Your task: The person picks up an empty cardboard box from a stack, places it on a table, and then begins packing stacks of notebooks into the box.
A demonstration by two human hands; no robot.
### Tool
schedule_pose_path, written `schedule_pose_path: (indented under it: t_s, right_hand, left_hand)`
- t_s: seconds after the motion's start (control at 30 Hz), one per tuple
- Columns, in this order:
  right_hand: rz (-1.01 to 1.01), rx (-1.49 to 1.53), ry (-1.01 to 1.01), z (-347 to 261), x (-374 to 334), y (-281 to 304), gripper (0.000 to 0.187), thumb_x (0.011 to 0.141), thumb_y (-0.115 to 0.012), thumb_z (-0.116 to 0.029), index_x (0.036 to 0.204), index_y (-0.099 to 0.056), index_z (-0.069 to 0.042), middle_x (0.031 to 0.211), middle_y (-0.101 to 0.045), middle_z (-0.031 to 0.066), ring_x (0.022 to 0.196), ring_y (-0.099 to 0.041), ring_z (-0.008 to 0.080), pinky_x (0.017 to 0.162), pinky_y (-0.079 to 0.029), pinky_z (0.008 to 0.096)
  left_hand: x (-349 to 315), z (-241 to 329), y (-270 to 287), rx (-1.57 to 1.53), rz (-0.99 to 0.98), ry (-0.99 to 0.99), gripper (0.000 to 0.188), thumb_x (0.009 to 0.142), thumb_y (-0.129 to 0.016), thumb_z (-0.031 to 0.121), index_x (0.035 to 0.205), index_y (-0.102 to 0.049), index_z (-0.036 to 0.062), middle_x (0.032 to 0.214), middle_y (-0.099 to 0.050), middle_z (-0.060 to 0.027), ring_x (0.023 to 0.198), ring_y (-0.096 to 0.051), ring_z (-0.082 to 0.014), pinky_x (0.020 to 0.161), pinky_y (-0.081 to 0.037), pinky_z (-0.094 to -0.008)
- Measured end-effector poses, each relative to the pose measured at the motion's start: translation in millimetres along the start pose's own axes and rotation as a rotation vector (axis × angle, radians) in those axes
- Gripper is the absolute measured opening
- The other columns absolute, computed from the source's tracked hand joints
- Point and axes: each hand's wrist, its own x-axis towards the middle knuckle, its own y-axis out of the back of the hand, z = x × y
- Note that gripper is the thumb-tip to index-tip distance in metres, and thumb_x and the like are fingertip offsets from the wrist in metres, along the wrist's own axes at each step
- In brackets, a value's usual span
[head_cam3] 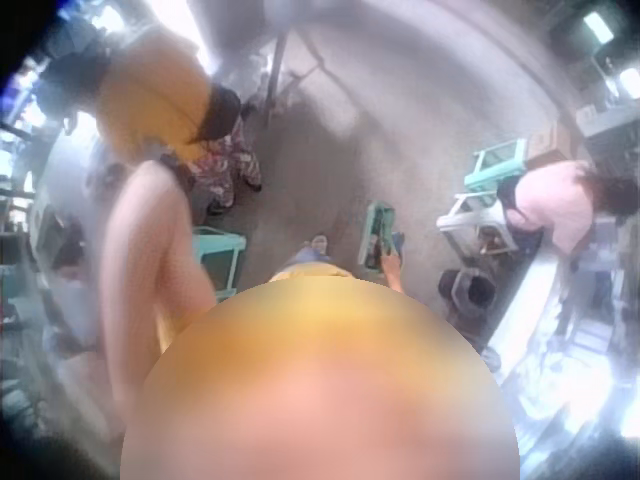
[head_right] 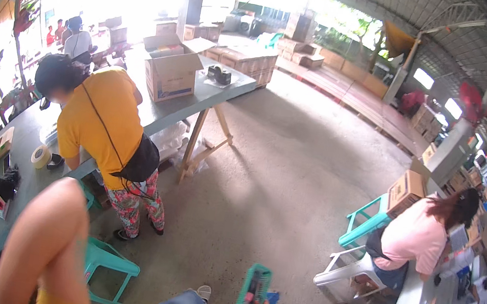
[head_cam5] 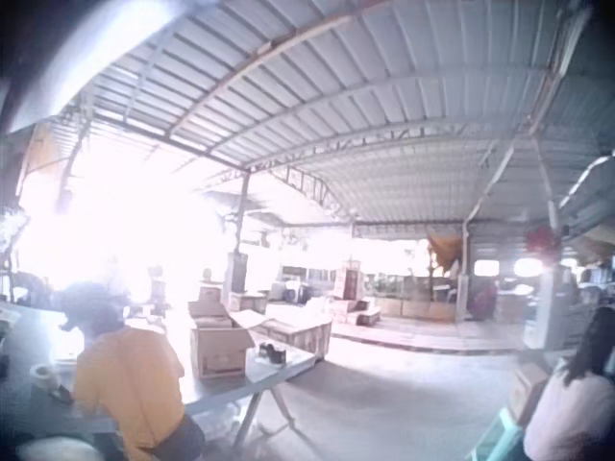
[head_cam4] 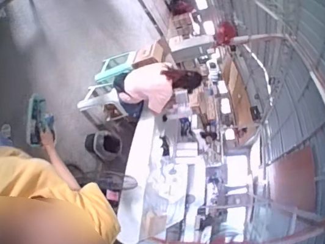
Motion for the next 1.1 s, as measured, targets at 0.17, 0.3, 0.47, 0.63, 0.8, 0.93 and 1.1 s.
schedule_pose_path:
  t_s: [0.17,0.3,0.47,0.63,0.8,0.93,1.1]
  right_hand:
    - [0.088,-0.057,-0.303,76.8,166.1,0.8,0.038,0.089,-0.060,-0.037,0.108,-0.060,-0.004,0.098,-0.065,0.0243,0.094,-0.061,0.0445,0.079,-0.047,0.0488]
    - [0.159,-0.117,-0.493,113.0,308.9,17.7,0.046,0.090,-0.057,-0.044,0.114,-0.059,-0.005,0.104,-0.065,0.0244,0.098,-0.060,0.0445,0.084,-0.045,0.0484]
    - [0.233,-0.164,-0.588,117.6,525.3,30.8,0.046,0.091,-0.056,-0.043,0.117,-0.058,-0.005,0.106,-0.064,0.0250,0.099,-0.059,0.0446,0.084,-0.045,0.0483]
    - [0.219,-0.128,-0.449,75.0,780.1,52.2,0.046,0.092,-0.055,-0.042,0.119,-0.057,-0.005,0.107,-0.063,0.0255,0.099,-0.059,0.0447,0.084,-0.045,0.0481]
    - [0.189,-0.027,-0.214,0.1,1045.3,26.2,0.046,0.093,-0.054,-0.041,0.121,-0.056,-0.005,0.108,-0.063,0.0261,0.100,-0.059,0.0448,0.085,-0.046,0.0480]
    - [0.018,-0.014,-0.127,-78.3,1254.1,-33.6,0.055,0.093,-0.053,-0.043,0.130,-0.051,-0.002,0.117,-0.060,0.0264,0.106,-0.057,0.0427,0.090,-0.045,0.0451]
    - [0.147,0.095,0.204,-154.9,1444.1,-82.1,0.046,0.089,-0.055,-0.030,0.124,-0.052,-0.001,0.113,-0.061,0.0188,0.104,-0.058,0.0330,0.089,-0.044,0.0391]
  left_hand:
    - [-131.6,-217.8,-3.0,-0.510,0.333,0.496,0.081,0.089,-0.032,0.065,0.140,-0.035,0.0023,0.145,-0.029,-0.0176,0.127,-0.038,-0.0298,0.100,-0.039,-0.0456]
    - [-215.0,-370.3,-33.4,-1.152,0.650,0.782,0.086,0.090,-0.028,0.070,0.142,-0.032,0.0018,0.149,-0.025,-0.0184,0.132,-0.035,-0.0307,0.102,-0.038,-0.0469]
    - [-259.2,-563.9,-51.0,-2.167,0.837,0.911,0.073,0.095,-0.036,0.056,0.137,-0.035,-0.0039,0.138,-0.042,-0.0207,0.122,-0.048,-0.0256,0.102,-0.038,-0.0404]
    - [-341.4,-742.0,-46.4,-2.377,0.569,0.723,0.064,0.101,-0.035,0.043,0.139,-0.032,-0.0080,0.136,-0.047,-0.0203,0.122,-0.049,-0.0216,0.102,-0.039,-0.0351]
    - [-433.6,-901.0,4.9,-2.284,0.426,0.756,0.059,0.099,-0.039,0.039,0.135,-0.035,-0.0078,0.130,-0.048,-0.0188,0.118,-0.050,-0.0206,0.098,-0.040,-0.0341]
    - [-512.5,-1021.9,73.6,-2.133,0.425,0.796,0.056,0.097,-0.042,0.038,0.131,-0.037,-0.0072,0.124,-0.049,-0.0177,0.114,-0.051,-0.0205,0.096,-0.041,-0.0338]
    - [-606.6,-1166.0,172.2,-1.826,0.285,0.777,0.053,0.095,-0.046,0.035,0.127,-0.039,-0.0063,0.118,-0.050,-0.0163,0.109,-0.052,-0.0205,0.092,-0.042,-0.0335]
